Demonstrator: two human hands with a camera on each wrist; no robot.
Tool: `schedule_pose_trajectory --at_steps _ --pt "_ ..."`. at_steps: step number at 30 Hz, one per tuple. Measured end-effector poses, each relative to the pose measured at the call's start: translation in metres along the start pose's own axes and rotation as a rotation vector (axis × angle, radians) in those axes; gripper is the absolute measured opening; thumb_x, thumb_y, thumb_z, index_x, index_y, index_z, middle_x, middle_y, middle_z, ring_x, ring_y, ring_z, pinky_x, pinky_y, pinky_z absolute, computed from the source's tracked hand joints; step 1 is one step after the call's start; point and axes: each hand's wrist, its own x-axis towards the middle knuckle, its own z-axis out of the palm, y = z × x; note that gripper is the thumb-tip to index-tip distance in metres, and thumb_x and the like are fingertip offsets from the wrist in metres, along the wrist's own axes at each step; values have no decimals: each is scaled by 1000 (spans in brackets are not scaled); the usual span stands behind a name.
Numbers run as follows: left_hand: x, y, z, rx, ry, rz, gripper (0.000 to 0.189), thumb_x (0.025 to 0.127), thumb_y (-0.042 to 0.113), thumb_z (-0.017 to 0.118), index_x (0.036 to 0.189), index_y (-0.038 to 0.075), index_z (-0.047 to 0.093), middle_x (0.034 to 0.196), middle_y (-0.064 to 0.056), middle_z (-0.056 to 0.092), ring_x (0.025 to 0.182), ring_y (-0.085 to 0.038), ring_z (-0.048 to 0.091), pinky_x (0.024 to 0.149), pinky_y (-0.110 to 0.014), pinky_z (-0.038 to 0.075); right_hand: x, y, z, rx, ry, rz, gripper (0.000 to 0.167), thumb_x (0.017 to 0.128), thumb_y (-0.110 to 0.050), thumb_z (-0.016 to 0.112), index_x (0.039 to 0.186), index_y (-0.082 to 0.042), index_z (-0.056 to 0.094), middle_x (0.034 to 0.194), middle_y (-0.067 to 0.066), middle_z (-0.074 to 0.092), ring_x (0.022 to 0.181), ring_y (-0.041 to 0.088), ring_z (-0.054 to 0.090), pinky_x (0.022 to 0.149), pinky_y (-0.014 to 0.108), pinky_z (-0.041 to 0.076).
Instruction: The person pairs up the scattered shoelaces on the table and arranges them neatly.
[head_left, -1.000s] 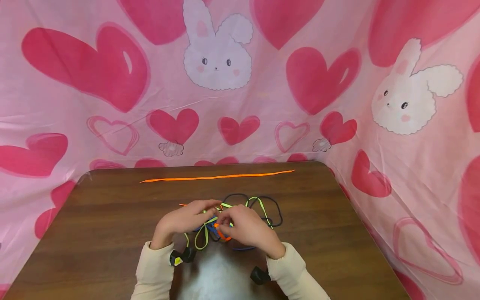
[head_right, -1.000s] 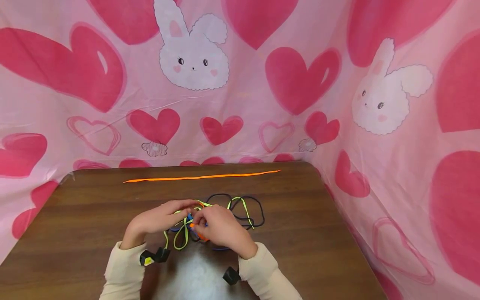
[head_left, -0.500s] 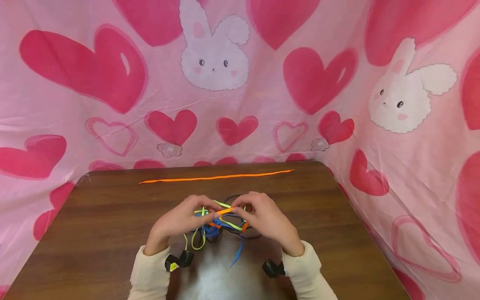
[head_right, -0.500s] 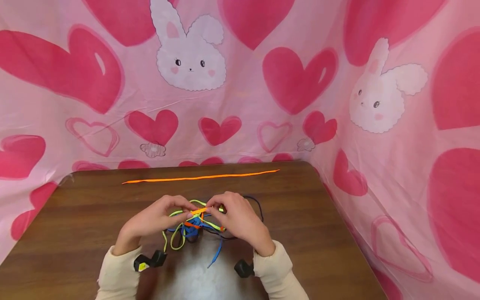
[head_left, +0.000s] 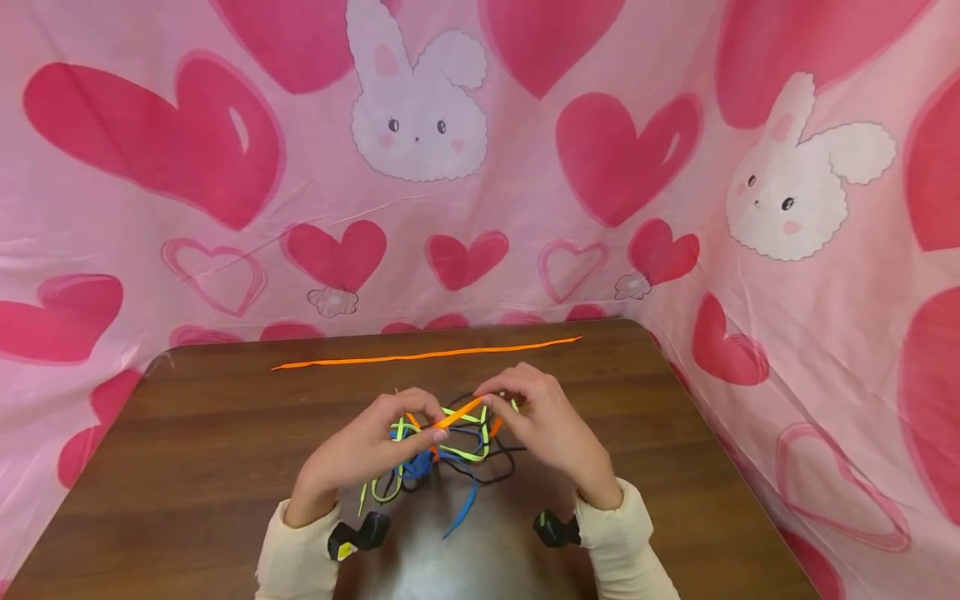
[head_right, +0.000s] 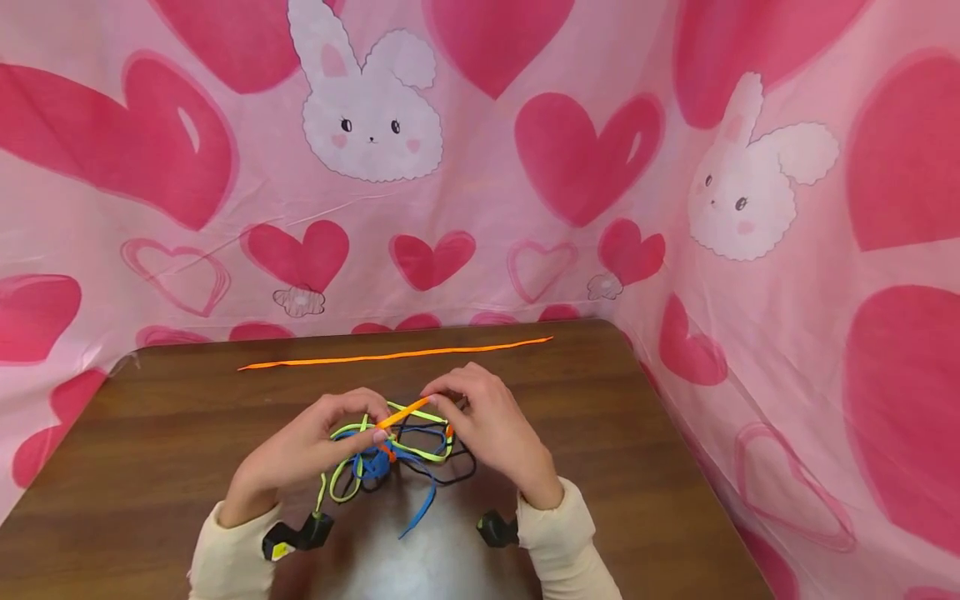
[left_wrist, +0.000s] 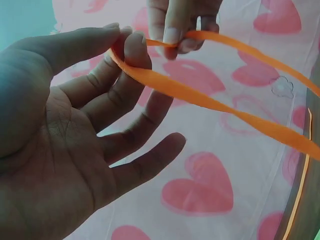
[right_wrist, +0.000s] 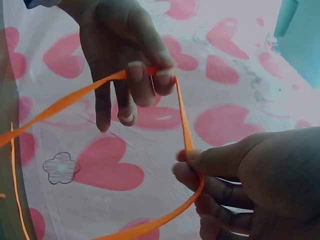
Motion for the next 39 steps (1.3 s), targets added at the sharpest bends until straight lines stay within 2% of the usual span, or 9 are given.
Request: schedule_pose_trajectory --at_steps 4,8,14,17,24,27,31,34,39 --pt "-1 4 2 -15 7 -2 3 96 20 71 98 20 69 96 10 65 93 -13 61 88 -35 50 -1 1 -3 18 79 26 12 91 -11 76 102 -15 78 89 -10 68 75 10 53 65 27 51" --pt "-4 8 2 -30 36 10 11 96 14 71 101 24 69 98 9 65 92 -13 62 89 -37 52 0 2 -6 9 195 46 11 91 -12 76 102 -13 78 87 -6 69 69 10 53 61 25 50" --pt "-6 14 1 -77 74 90 12 97 11 69 103 21 70 98 4 66 89 -14 64 88 -34 52 0 10 -12 11 310 69 9 92 -8 75 100 -8 78 78 1 67 65 11 53 57 24 47" --pt "-7 19 0 -86 99 103 12 97 11 69 103 21 70 97 2 66 92 -15 63 88 -34 52 0 12 -16 19 326 82 9 92 -8 74 101 -8 78 78 4 67 64 13 53 57 24 46" --pt "-15 23 -10 -91 155 82 18 95 6 70 104 21 73 97 0 66 95 -16 61 87 -32 53 2 12 -17 31 337 132 12 91 -6 76 101 -10 78 78 2 68 64 15 53 59 24 46" --pt "-18 21 -14 -85 195 91 25 91 -1 72 104 21 74 96 0 67 94 -15 61 85 -29 53 2 12 -16 31 335 137 11 91 -7 76 101 -10 79 79 1 68 65 15 53 59 24 46" --pt "-19 19 -17 -30 269 96 27 89 -3 74 101 21 74 95 2 68 94 -13 61 85 -27 51 2 14 -15 36 356 123 10 89 -7 78 99 -9 79 78 0 67 65 14 53 58 25 46" --pt "-21 17 -19 3 316 73 24 87 -2 76 99 19 75 96 4 67 96 -12 61 87 -26 50 1 16 -15 41 368 116 10 88 -9 79 98 -10 79 78 -1 67 66 14 54 58 26 47" --pt "-24 15 -22 32 355 26 23 87 -3 76 98 17 75 96 4 66 98 -12 60 90 -26 49 -1 18 -18 36 364 126 12 87 -9 79 100 -10 80 83 -1 70 71 14 56 63 24 49"
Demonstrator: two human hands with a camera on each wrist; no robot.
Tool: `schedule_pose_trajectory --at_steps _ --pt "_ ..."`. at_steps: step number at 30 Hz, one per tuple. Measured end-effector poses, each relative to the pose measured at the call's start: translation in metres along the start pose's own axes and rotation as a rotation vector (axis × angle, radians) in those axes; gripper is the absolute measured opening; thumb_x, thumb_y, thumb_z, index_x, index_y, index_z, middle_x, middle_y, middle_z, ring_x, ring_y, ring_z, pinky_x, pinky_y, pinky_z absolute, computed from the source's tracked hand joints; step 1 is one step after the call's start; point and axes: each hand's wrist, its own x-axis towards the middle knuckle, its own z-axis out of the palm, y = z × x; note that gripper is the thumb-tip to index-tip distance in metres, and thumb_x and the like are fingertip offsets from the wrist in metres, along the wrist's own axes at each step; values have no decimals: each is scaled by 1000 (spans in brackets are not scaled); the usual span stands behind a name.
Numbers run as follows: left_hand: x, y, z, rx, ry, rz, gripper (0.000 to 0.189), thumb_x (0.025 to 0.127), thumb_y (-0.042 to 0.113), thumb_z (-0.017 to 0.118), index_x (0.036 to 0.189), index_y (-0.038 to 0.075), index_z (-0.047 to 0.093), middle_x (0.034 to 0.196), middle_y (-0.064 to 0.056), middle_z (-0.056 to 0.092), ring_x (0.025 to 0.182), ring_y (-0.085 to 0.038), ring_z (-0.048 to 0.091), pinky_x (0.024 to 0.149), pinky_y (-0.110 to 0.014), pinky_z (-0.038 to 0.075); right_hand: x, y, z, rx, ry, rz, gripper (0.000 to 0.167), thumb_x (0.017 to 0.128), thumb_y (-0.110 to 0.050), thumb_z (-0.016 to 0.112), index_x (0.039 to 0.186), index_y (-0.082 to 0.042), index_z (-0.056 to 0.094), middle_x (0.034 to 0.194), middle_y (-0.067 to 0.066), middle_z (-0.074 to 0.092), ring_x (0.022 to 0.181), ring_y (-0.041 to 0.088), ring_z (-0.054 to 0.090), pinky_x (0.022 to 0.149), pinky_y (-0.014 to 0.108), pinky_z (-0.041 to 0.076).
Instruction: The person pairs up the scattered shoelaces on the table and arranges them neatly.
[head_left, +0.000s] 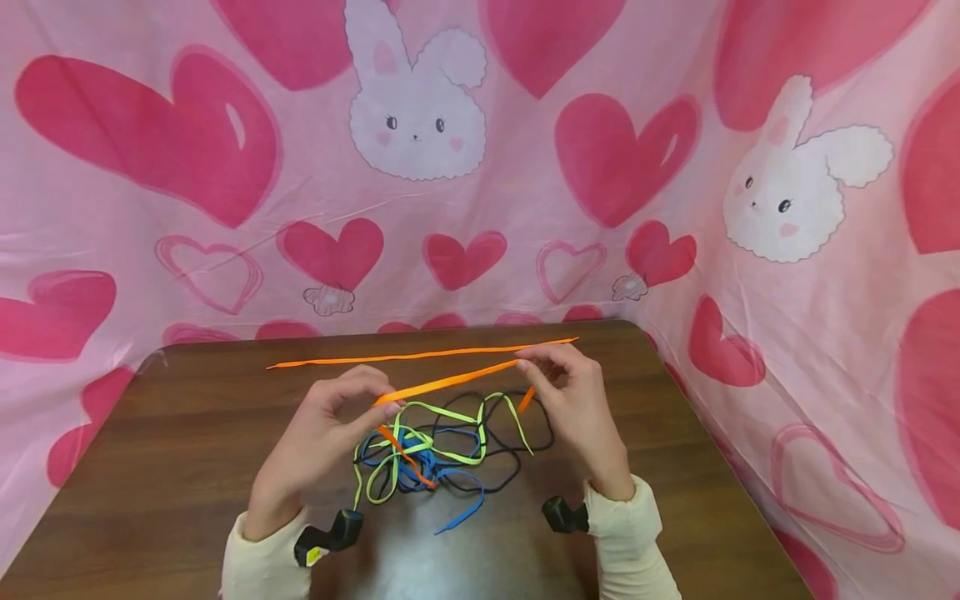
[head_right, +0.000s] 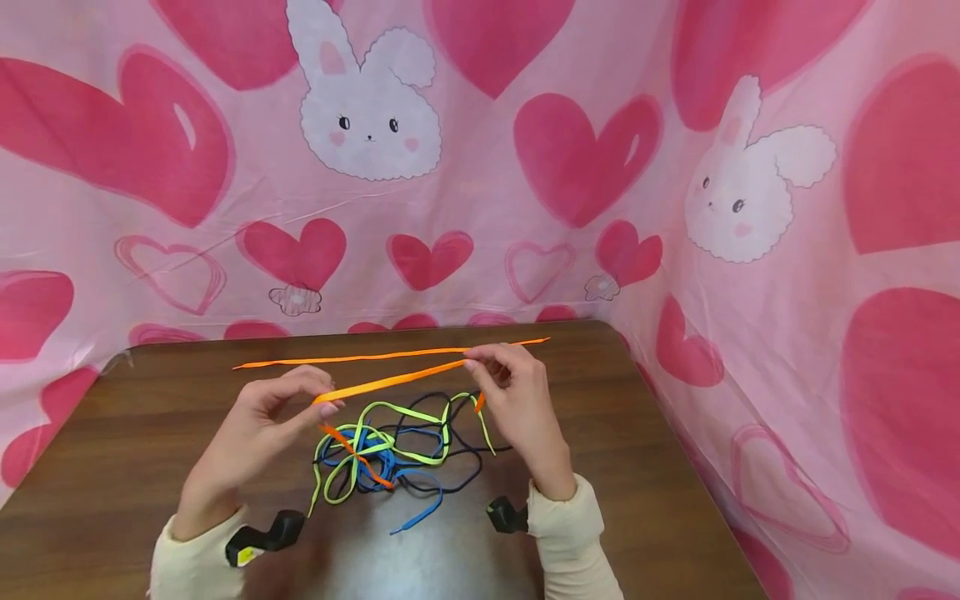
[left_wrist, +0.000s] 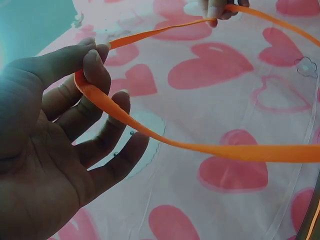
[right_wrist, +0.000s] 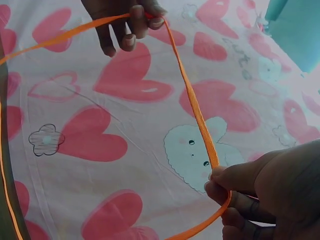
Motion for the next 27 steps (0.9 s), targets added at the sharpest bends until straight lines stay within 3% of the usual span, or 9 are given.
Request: schedule_pose_trajectory --at_steps 6,14,17,27 --pt "-3 -2 -6 -14 49 -35 21 91 -1 73 103 16 75 101 0 67 98 -13 61 89 -22 51 1 2 -2 -20 9 -1 13 88 -7 79 101 -8 79 86 0 72 73 15 56 65 26 50" --pt "-1 -9 -12 -73 79 -14 26 88 -10 71 109 7 74 109 -3 67 108 -13 60 95 -17 49 2 6 -5 -18 41 16 12 85 -8 82 96 -10 80 83 0 72 72 15 56 64 25 50" --pt "-2 -12 -15 -35 79 -19 27 91 -8 68 111 9 74 108 0 67 106 -10 61 90 -17 51 3 6 -5 -22 42 16 13 84 -7 83 96 -9 80 83 1 72 72 15 56 64 26 51" --pt "-1 -15 -18 70 128 -7 24 92 -4 70 110 10 77 102 0 70 106 -8 61 93 -17 46 5 9 -13 -63 69 -16 16 87 0 78 101 -8 80 89 4 75 82 16 57 74 24 46"
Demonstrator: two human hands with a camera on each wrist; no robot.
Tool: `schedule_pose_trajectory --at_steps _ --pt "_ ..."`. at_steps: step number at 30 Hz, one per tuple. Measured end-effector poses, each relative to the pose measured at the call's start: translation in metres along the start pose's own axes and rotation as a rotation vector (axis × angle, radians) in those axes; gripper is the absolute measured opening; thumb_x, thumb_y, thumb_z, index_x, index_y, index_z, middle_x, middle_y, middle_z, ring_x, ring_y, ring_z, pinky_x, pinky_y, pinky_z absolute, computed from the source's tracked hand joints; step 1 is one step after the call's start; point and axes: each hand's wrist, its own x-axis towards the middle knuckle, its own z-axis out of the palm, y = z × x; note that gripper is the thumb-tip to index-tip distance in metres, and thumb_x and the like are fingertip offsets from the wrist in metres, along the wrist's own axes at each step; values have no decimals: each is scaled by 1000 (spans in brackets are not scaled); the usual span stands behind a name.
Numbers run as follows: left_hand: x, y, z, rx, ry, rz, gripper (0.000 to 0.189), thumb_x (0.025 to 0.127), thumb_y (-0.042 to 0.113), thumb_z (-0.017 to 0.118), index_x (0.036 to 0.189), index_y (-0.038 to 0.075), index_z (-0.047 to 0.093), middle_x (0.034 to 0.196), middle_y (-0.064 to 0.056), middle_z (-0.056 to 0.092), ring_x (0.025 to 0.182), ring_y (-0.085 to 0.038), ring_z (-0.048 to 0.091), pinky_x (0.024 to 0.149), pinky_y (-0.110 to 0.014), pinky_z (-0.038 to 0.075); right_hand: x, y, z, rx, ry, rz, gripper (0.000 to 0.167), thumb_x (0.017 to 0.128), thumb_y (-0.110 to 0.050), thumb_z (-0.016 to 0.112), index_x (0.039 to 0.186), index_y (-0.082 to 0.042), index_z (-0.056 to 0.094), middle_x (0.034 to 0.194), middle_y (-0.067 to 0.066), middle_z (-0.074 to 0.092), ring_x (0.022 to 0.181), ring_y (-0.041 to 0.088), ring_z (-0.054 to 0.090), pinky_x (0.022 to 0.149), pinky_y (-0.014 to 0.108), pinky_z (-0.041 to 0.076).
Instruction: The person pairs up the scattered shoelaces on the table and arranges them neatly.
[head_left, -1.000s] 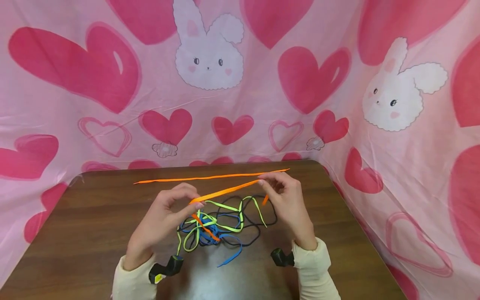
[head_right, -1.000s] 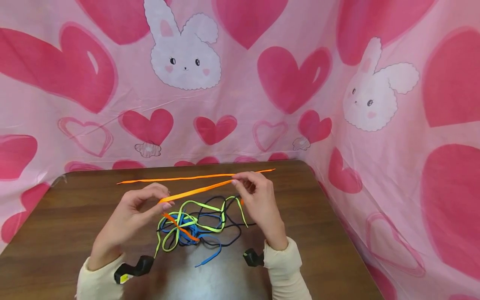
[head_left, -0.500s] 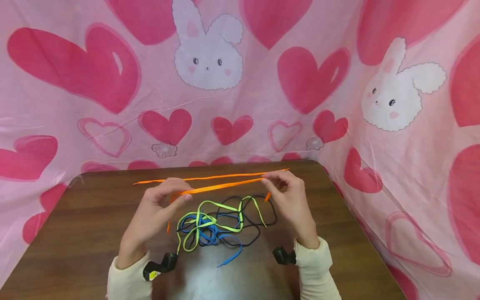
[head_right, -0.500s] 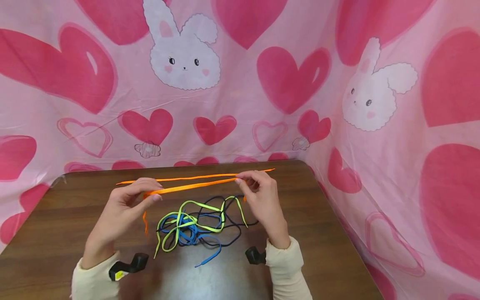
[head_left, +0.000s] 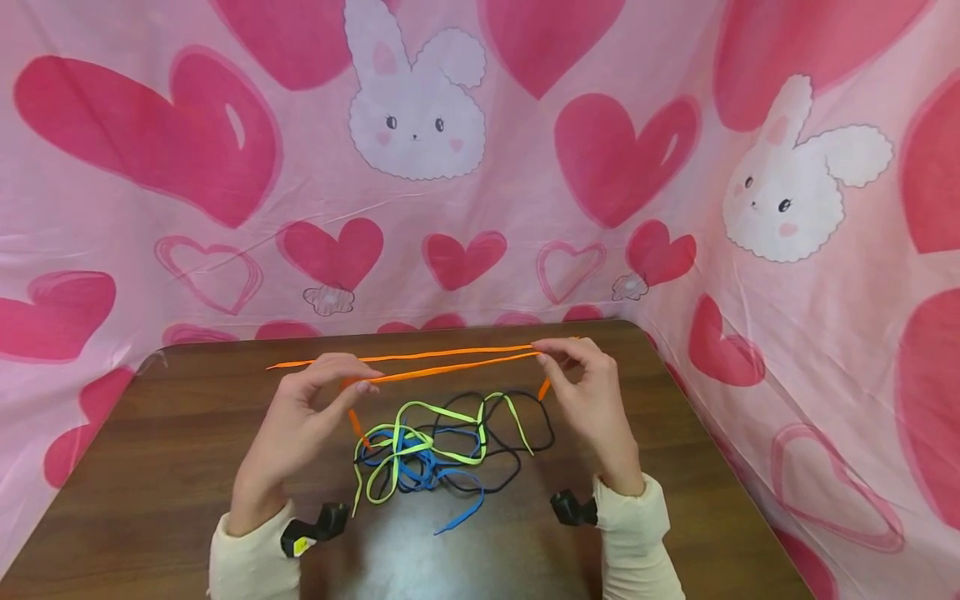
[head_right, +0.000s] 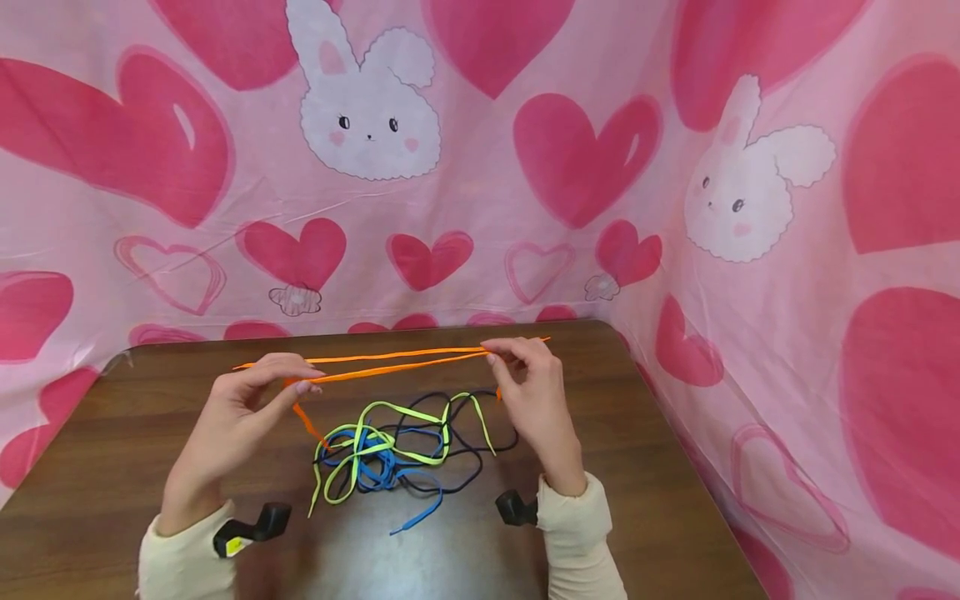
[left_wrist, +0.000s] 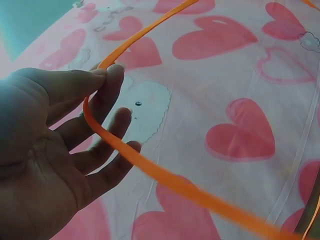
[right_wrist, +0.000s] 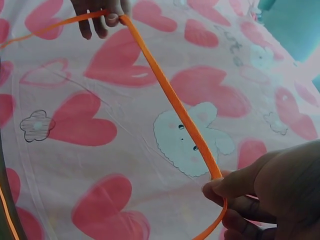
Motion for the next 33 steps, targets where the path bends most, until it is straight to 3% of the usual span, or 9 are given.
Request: schedule_pose_trajectory --at_steps 6,10,18,25,33 --pt "1 -1 -5 18 78 15 25 90 -7 71 108 8 78 100 -2 71 105 -7 61 86 -18 48 3 2 -2 37 53 2 14 86 -4 81 99 -7 80 90 5 76 84 26 59 78 23 46" --pt "2 -2 -9 34 113 35 27 89 -10 69 111 5 77 99 -4 72 103 -8 61 84 -17 49 3 4 -4 47 81 13 12 86 -6 80 99 -7 80 91 6 76 84 25 59 78 22 44" --pt "-1 -3 -13 34 147 0 28 91 -9 68 115 2 75 105 -10 71 106 -8 60 87 -14 50 4 7 -6 32 86 -36 19 87 4 76 103 -5 79 94 10 77 86 26 58 80 18 42" --pt "-1 -4 -13 27 210 1 26 89 -10 70 111 2 75 103 -8 71 104 -7 62 90 -15 49 5 6 -8 -11 139 99 11 84 -10 84 93 -8 79 76 6 70 79 21 56 66 24 40" --pt "0 -7 -13 165 362 46 25 83 -11 76 104 3 78 97 -9 72 101 0 58 90 -15 42 4 8 -12 -31 172 137 14 78 -12 89 86 -6 79 75 7 71 78 26 55 68 23 37"
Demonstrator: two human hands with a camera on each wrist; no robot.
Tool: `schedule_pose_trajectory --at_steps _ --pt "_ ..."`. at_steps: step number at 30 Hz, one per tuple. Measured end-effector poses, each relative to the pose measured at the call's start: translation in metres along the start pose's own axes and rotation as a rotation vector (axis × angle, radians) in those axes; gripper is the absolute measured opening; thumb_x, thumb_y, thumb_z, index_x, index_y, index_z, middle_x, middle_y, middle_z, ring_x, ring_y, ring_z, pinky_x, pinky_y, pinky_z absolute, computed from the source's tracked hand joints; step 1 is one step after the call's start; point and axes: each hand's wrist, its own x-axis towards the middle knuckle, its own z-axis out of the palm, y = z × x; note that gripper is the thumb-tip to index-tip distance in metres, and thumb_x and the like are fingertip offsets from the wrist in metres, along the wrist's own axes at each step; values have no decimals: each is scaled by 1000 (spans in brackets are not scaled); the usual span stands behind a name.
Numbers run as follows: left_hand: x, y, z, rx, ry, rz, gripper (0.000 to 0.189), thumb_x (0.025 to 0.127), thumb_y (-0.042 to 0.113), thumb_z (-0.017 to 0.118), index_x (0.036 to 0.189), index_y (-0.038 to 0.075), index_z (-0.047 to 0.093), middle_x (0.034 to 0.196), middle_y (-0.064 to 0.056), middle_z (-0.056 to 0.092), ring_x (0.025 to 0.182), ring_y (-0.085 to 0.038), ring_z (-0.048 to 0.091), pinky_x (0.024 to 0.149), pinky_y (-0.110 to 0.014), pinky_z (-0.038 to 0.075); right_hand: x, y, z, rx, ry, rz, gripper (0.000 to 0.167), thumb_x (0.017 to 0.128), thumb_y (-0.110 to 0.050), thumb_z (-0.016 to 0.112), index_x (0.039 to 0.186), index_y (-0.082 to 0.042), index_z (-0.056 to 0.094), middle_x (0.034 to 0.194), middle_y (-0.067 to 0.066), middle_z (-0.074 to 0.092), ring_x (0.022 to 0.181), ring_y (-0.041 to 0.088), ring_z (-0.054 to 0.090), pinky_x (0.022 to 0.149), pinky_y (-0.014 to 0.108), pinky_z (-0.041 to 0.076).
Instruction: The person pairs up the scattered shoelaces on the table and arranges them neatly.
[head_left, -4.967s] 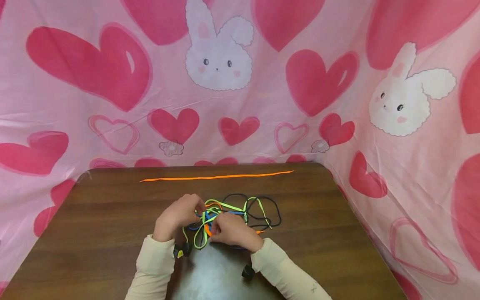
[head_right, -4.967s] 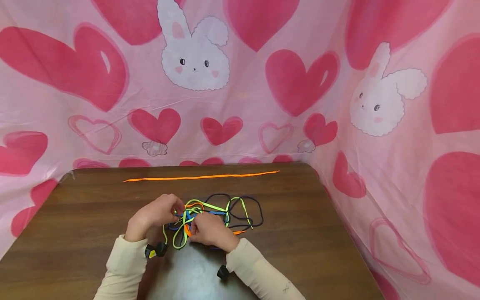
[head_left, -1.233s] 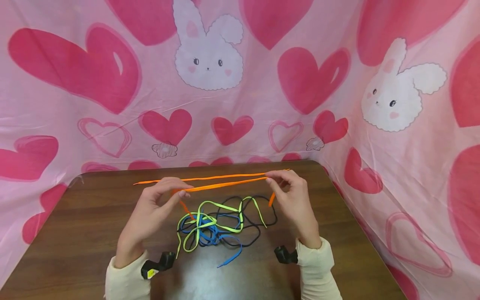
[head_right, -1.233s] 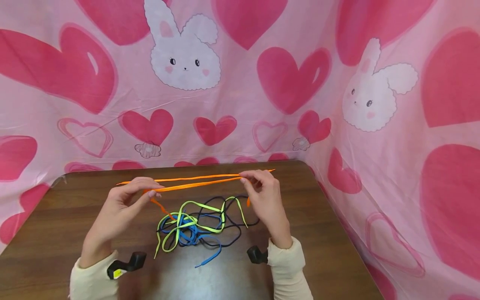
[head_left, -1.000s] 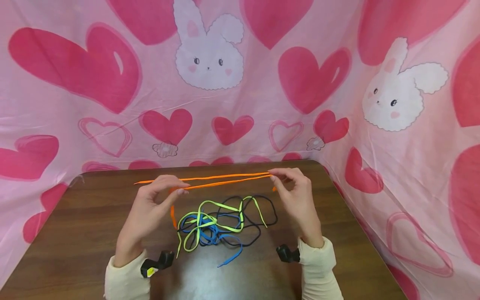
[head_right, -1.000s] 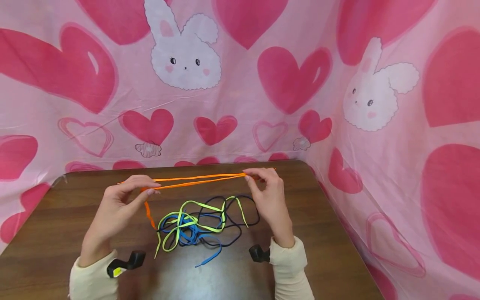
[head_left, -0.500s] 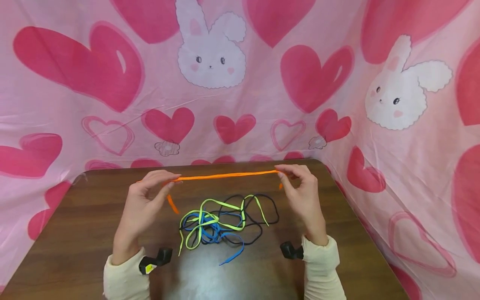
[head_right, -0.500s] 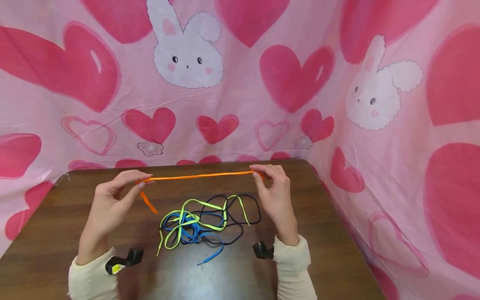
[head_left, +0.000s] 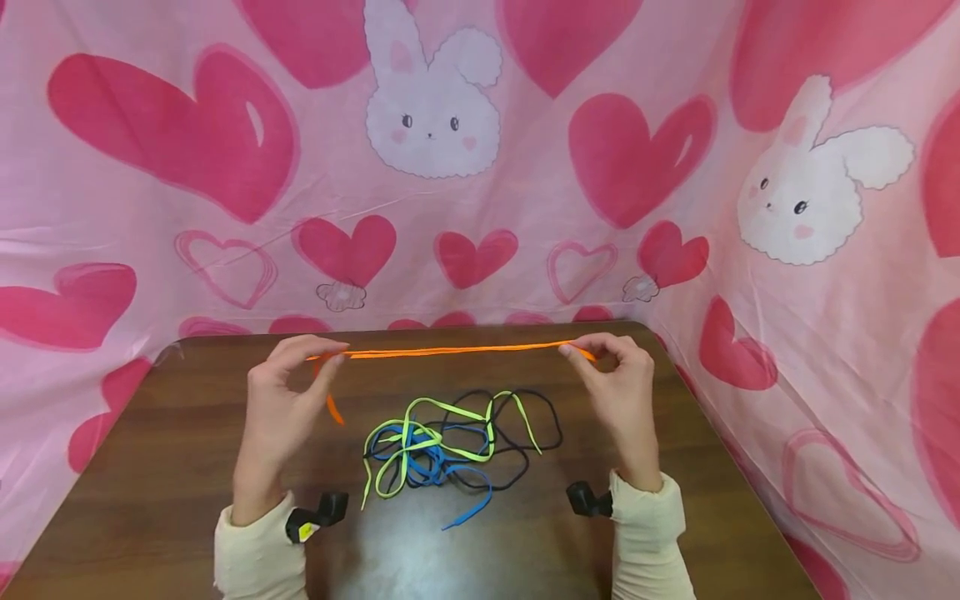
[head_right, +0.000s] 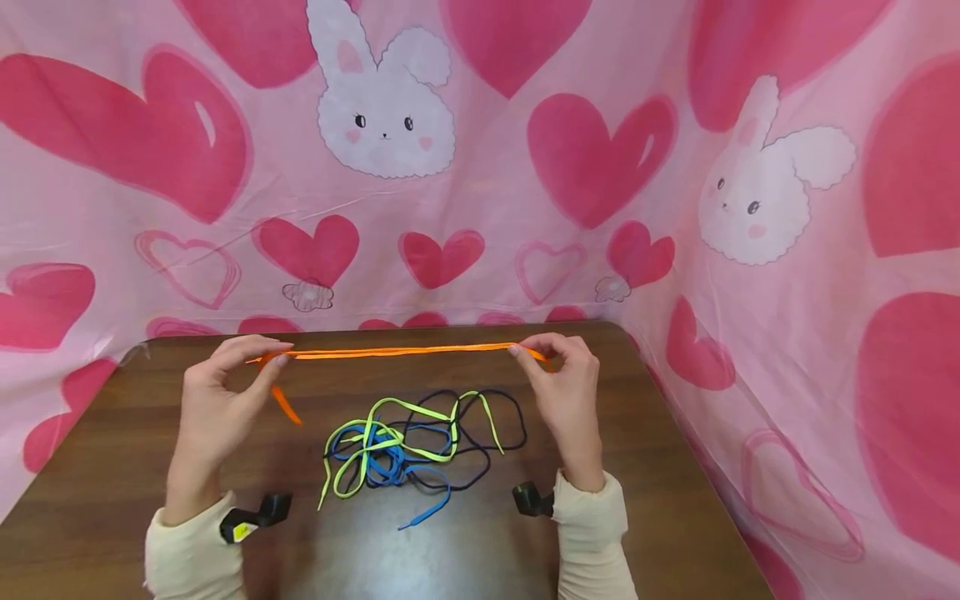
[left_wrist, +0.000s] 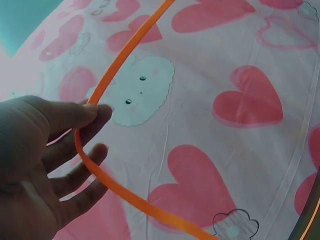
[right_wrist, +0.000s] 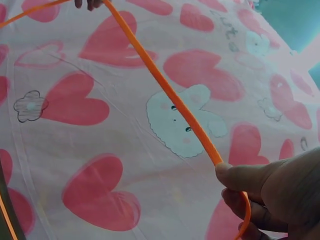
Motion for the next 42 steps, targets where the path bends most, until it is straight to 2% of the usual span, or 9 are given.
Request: schedule_pose_trajectory --at_steps 4,9,15,18,23,27,33,35,42 --pt "1 -1 0 44 62 36 25 82 -14 75 102 2 79 94 -12 73 98 0 56 88 -14 41 2 3 -3 -2 -5 -15 12 82 -9 86 92 -5 80 80 10 73 81 26 55 70 23 37" --pt "2 -3 -1 85 110 47 24 81 -15 75 100 -1 78 92 -15 73 98 2 54 85 -14 39 4 6 -7 -23 -6 1 12 85 -6 82 97 -5 80 84 12 75 82 17 55 72 23 38" --pt "2 -7 -3 133 147 46 23 82 -16 74 100 -2 78 93 -19 73 100 2 53 86 -14 39 6 9 -9 -44 27 41 10 84 -9 84 92 -3 79 81 14 74 80 21 55 72 25 36" --pt "2 -10 -5 140 150 34 23 82 -16 73 100 -2 78 94 -19 73 101 2 52 88 -14 37 6 11 -10 -47 43 37 11 84 -8 84 93 -2 79 81 15 74 79 17 54 72 26 36" --pt "2 -14 -6 142 153 -4 22 83 -14 74 100 -1 78 95 -19 73 101 -7 54 90 -14 36 6 13 -11 -45 45 27 14 85 -4 81 99 -1 79 86 17 75 81 22 55 74 32 39" --pt "3 -18 -6 145 166 -17 19 82 -12 76 98 -2 78 94 -20 73 100 -14 56 88 -15 36 7 14 -12 -44 49 15 14 86 -2 79 100 -1 79 86 17 75 80 22 56 74 30 39" --pt "2 -24 -6 183 208 -54 14 83 -9 77 96 -3 78 91 -19 74 99 0 52 87 -15 35 8 19 -14 -38 72 12 13 85 -3 81 98 -1 80 85 17 75 79 18 56 73 24 38" --pt "2 -26 -7 199 223 -57 15 82 -9 78 96 -3 78 91 -19 74 98 1 51 87 -15 35 9 21 -15 -40 78 17 13 85 -3 81 97 -1 80 86 17 75 78 16 56 72 22 39" --pt "1 -31 -12 225 222 -38 20 85 -12 72 103 -5 77 94 -23 73 100 -28 57 90 -13 34 12 26 -19 -47 85 13 13 88 -2 77 101 0 79 90 19 75 78 12 55 72 19 41"
